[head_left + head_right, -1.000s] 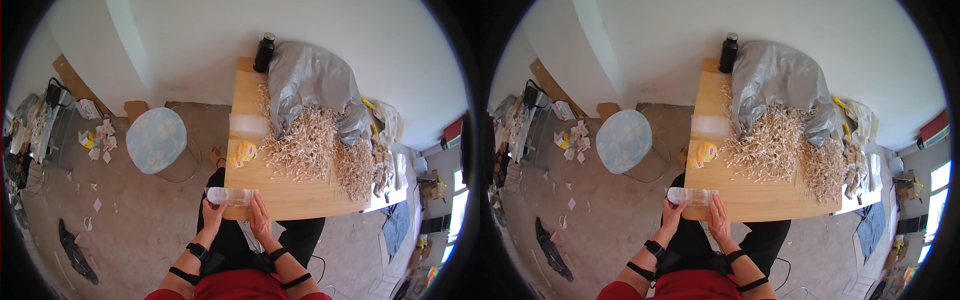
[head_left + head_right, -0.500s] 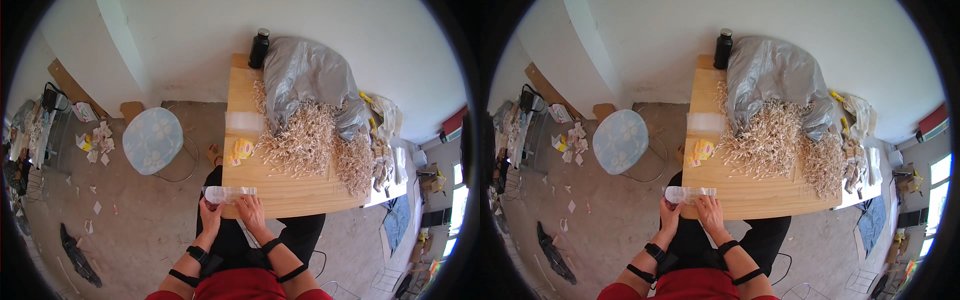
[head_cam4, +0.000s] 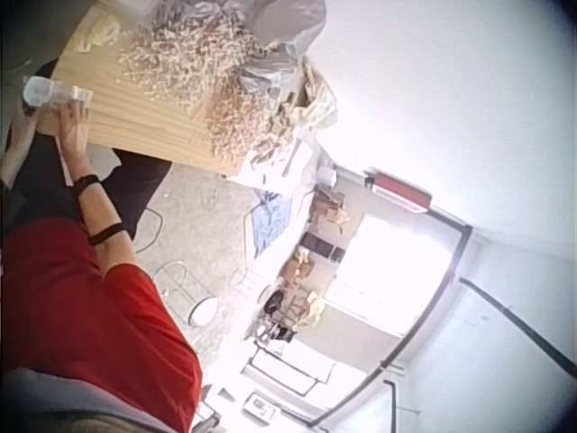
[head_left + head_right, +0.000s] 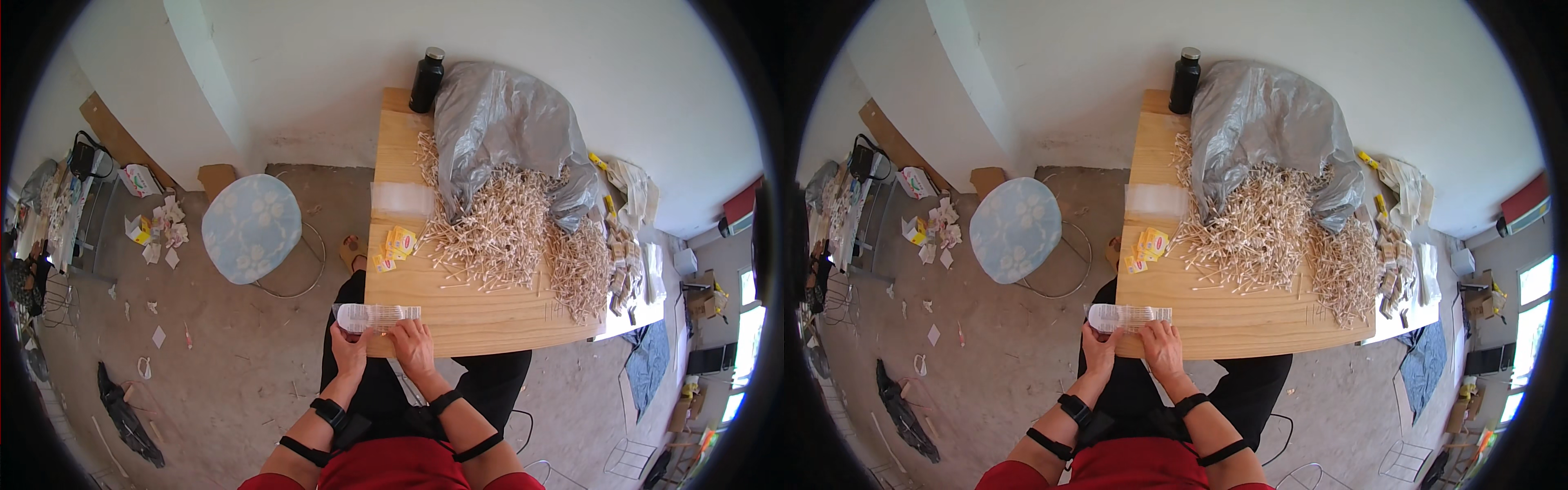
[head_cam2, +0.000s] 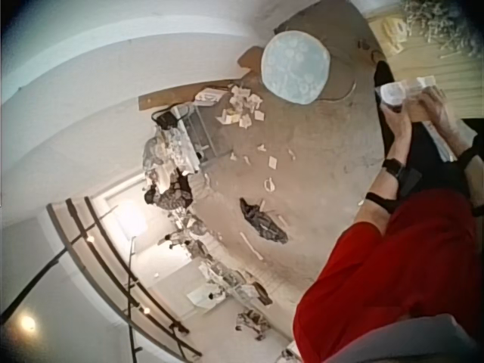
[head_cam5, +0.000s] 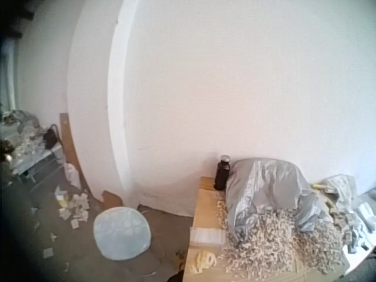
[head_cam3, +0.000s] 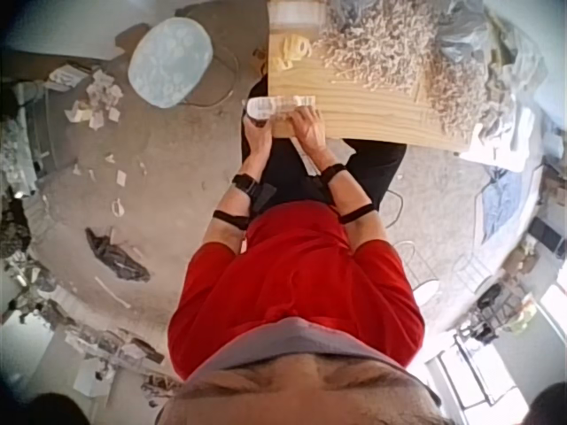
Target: Packaging small white swabs or items into a plastic tray.
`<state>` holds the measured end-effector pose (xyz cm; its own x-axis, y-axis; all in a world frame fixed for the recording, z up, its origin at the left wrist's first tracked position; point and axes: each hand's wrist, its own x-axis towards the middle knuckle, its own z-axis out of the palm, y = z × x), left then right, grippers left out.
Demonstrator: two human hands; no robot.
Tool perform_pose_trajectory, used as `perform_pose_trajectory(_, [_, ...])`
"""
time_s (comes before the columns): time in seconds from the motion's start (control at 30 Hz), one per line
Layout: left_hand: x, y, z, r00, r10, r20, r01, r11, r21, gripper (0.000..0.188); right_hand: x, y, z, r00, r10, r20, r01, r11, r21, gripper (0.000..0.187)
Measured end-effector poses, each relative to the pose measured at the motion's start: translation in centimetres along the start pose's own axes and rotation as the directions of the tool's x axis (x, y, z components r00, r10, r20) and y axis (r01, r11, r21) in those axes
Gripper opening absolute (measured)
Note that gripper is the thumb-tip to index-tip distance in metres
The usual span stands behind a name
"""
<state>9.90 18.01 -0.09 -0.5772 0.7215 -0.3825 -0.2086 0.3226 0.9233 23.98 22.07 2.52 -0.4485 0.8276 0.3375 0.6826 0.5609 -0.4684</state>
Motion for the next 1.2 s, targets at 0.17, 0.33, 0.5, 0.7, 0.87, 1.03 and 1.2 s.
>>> perform_pose_trajectory(0.17, [0.1,-0.2,-0.2,0.999,-0.023,0.035,0.023,1.0,0.015,0.058,0.2,0.1,0.2,0.998,0.068,0.01,-0.068,0.998,0.009,0.011])
perform_pose_trajectory(0.33, [0.1,-0.1,-0.1,0.999,-0.022,0.041,0.022,1.0,0.009,0.056,0.4,0.4,-0.1,0.999,-0.015,0.048,0.018,0.997,-0.077,0.01])
perform_pose_trajectory(0.5, [0.2,-0.1,-0.3,0.999,-0.012,0.042,0.011,1.0,0.014,0.053,0.8,0.4,-0.9,0.994,-0.074,0.077,0.082,0.99,-0.113,0.008])
perform_pose_trajectory(0.7, [0.1,0.1,-0.3,0.998,-0.022,0.052,0.021,1.0,0.021,0.051,1.4,0.7,-1.0,0.99,-0.063,0.124,0.078,0.99,-0.119,0.009])
perform_pose_trajectory(0.87, [0.3,-0.3,-0.3,0.998,-0.013,0.069,0.015,1.0,-0.026,0.051,1.5,1.0,-0.4,0.987,0.109,0.117,-0.111,0.994,0.013,0.008])
perform_pose_trajectory(1.03, [0.4,-0.3,-0.6,0.998,-0.009,0.067,0.011,1.0,-0.024,0.055,2.5,0.8,-1.1,0.994,0.075,0.083,-0.079,0.996,0.048,0.017])
perform_pose_trajectory(1.2, [-0.8,2.2,-1.1,0.965,0.253,-0.068,-0.218,0.92,0.325,0.059,3.6,2.1,-2.3,0.994,0.037,0.107,-0.057,0.98,0.191,0.028])
